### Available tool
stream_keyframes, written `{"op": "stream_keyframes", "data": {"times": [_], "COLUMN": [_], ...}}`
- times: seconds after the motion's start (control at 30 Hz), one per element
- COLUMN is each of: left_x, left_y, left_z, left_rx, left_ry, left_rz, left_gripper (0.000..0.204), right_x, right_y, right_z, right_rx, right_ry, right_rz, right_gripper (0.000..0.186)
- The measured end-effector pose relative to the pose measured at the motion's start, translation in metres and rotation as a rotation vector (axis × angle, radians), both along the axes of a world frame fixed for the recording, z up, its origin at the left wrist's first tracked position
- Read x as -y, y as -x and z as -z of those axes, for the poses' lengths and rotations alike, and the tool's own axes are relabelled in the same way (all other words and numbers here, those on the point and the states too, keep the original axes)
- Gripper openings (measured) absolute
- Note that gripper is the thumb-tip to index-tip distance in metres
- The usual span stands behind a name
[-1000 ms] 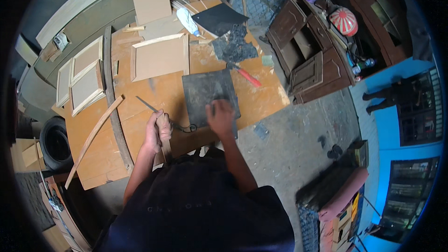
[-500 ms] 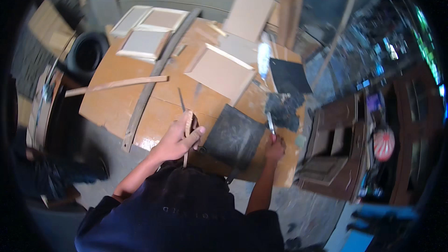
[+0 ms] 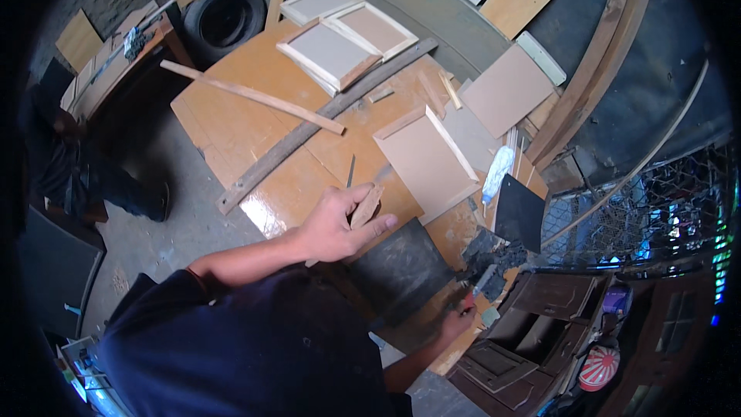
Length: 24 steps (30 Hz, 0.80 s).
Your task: Sawing and carving a small piece of wood to prepare it for use in a frame.
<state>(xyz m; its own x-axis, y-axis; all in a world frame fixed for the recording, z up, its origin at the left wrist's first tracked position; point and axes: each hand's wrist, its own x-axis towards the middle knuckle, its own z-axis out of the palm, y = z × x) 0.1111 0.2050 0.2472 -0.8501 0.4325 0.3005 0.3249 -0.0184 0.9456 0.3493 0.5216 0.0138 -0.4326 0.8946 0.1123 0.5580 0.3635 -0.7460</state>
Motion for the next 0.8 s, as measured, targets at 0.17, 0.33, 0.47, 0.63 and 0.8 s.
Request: {"op": "stream_keyframes", "data": {"times": [0.17, 0.33, 0.47, 0.63, 0.8], "left_x": [-0.014, -0.018, -0.021, -0.018, -0.012], "left_y": [-0.003, -0.013, -0.016, -0.014, -0.023], "left_z": [0.003, 0.007, -0.01, -0.013, -0.022], "left_rx": [0.026, 0.081, 0.057, -0.09, -0.05], "left_ry": [-0.01, 0.009, 0.005, -0.071, -0.05], "left_rz": [0.085, 0.247, 0.245, 0.412, 0.484], "left_gripper": [0.03, 0.015, 0.006, 0.004, 0.006], "right_x": [0.027, 0.076, 0.109, 0.121, 0.128], "right_y": [0.037, 0.104, 0.127, 0.125, 0.116], "right_z": [-0.1, -0.21, -0.268, -0.278, -0.29], "right_rx": [-0.414, -0.327, -0.304, -0.142, -0.113], "right_ry": [0.464, 0.143, -0.119, -0.402, -0.557], "right_rz": [-0.232, -0.784, -1.08, -1.181, -1.197], "right_gripper": [0.023, 0.018, 0.038, 0.049, 0.046]}}
